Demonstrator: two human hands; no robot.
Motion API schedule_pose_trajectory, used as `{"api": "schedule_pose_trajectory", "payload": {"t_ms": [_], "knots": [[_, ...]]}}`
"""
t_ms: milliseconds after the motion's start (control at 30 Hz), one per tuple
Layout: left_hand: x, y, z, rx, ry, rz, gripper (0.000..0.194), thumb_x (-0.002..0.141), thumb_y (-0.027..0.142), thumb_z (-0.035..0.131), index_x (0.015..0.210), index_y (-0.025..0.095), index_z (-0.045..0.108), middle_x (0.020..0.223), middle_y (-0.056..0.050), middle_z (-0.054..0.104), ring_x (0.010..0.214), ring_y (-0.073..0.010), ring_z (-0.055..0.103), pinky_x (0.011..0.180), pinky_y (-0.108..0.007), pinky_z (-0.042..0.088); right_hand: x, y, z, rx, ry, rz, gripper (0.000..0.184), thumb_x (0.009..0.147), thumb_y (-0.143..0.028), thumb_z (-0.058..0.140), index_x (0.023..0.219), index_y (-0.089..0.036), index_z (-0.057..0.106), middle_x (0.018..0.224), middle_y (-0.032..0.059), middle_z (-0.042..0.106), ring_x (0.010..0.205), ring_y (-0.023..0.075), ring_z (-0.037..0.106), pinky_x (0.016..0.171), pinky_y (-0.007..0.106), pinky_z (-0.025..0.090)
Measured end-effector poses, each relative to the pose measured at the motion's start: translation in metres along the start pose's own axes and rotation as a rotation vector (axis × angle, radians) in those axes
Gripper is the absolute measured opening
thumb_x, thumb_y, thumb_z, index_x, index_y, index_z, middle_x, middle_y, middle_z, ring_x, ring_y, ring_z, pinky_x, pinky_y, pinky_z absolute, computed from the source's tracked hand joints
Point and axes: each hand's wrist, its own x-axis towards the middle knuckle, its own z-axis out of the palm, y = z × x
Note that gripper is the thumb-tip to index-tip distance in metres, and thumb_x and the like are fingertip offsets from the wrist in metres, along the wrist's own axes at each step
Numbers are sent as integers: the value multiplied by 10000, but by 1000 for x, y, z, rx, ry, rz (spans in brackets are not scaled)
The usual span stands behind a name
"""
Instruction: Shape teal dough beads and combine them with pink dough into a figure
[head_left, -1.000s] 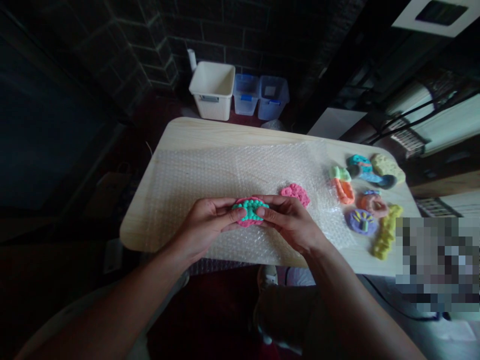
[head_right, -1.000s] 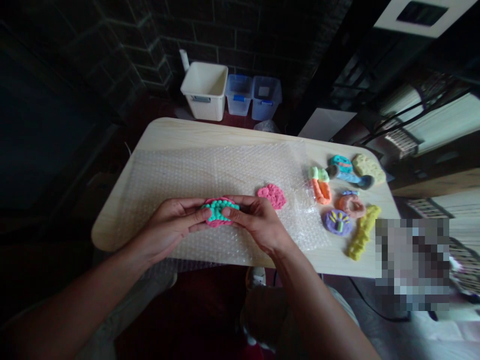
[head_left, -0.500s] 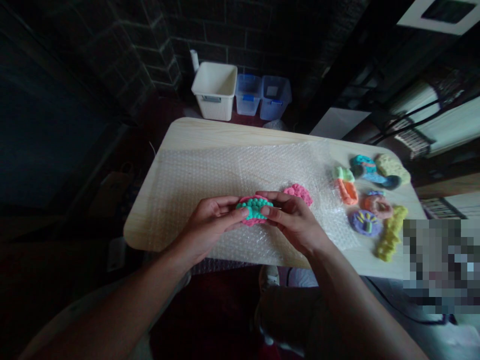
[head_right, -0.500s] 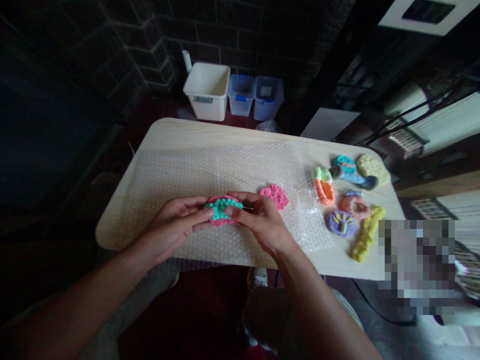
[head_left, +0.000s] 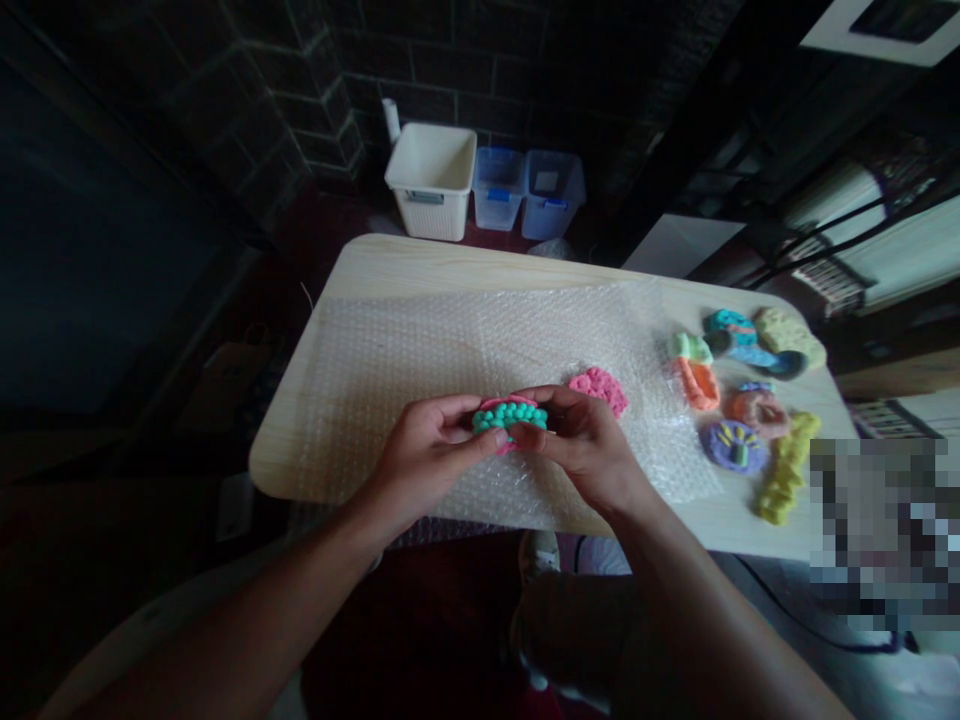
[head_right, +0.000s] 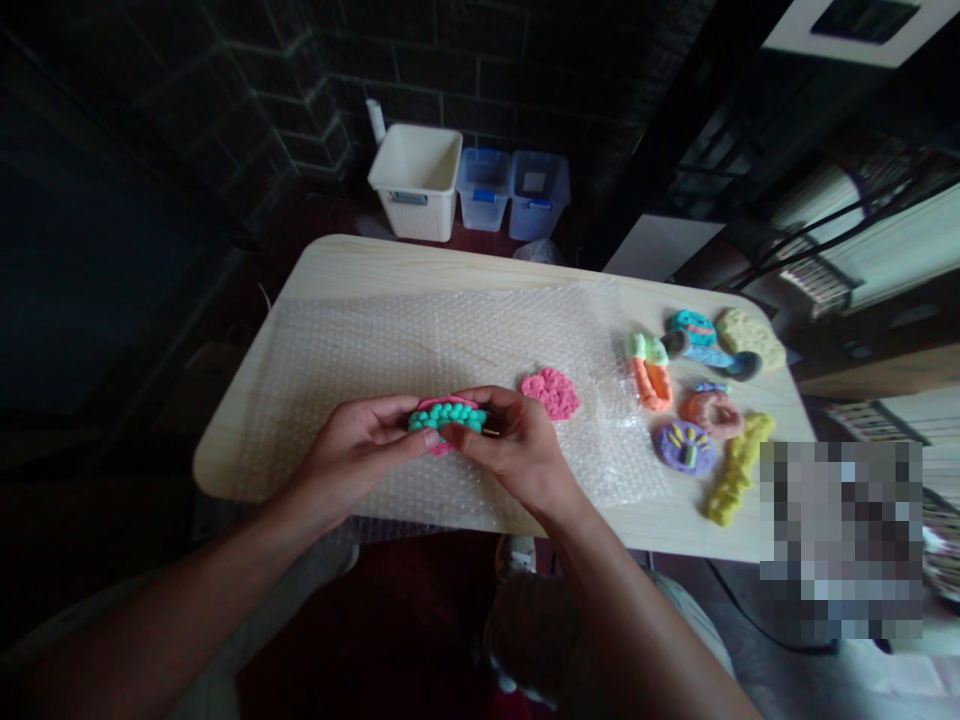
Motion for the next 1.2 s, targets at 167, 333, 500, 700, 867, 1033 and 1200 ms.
{"api": "schedule_pose_trajectory", "payload": {"t_ms": [167, 333, 500, 700, 867, 1033, 1200], "knots": [[0, -2, -1, 12, -16, -4, 388, 845, 328, 901, 1191, 172, 820, 1169, -104, 846, 994, -246, 802, 859, -303, 598, 0, -2, 1, -1, -7, 18, 406, 673, -342, 1029, 996, -201, 826, 977, 70, 849, 816, 199, 749, 800, 352, 607], [2, -1, -2, -44, -1, 17, 357, 855, 307, 899, 1183, 185, 831, 1130, -88, 858, 998, -221, 804, 901, -278, 603, -1, 0, -2, 53, -5, 8, 420, 733, -322, 1003, 1098, -217, 823, 1043, 66, 852, 881, 195, 770, 853, 342, 620], [0, 1, -2, -47, -13, 105, 367, 840, 282, 909, 1182, 175, 830, 1110, -92, 862, 977, -228, 817, 892, -294, 640, -1, 0, -3, 97, -86, -86, 367, 781, -241, 973, 1122, -248, 839, 1075, 49, 862, 931, 176, 787, 884, 312, 637], [-8, 6, 0, -105, -20, 244, 378, 775, 211, 951, 1128, 166, 822, 1130, -97, 862, 1040, -253, 830, 937, -332, 680, -8, -7, 3, 43, -77, -223, 391, 788, -168, 961, 1145, -281, 848, 1044, 32, 867, 912, 161, 803, 848, 280, 653], [-13, 9, -1, -44, 12, 281, 376, 812, 212, 936, 1172, 186, 830, 1147, -81, 863, 1055, -243, 834, 950, -314, 687, -10, -6, 4, 24, -74, -260, 405, 785, -153, 959, 1148, -295, 849, 1057, 27, 865, 929, 158, 801, 864, 273, 654], [-14, 6, -2, -9, 13, 309, 380, 832, 202, 924, 1200, 196, 831, 1165, -71, 859, 1057, -223, 831, 958, -276, 678, -8, -2, 5, 26, -56, -291, 391, 785, -153, 955, 1135, -286, 842, 1049, 30, 859, 921, 165, 790, 856, 288, 650], [-12, 3, -2, -33, -7, 310, 448, 820, 174, 926, 1253, 199, 812, 1218, -76, 844, 1115, -230, 814, 1002, -285, 660, -9, 1, 6, -9, -26, -299, 368, 813, -149, 932, 1139, -281, 825, 1047, 28, 850, 915, 157, 776, 860, 280, 634]]}}
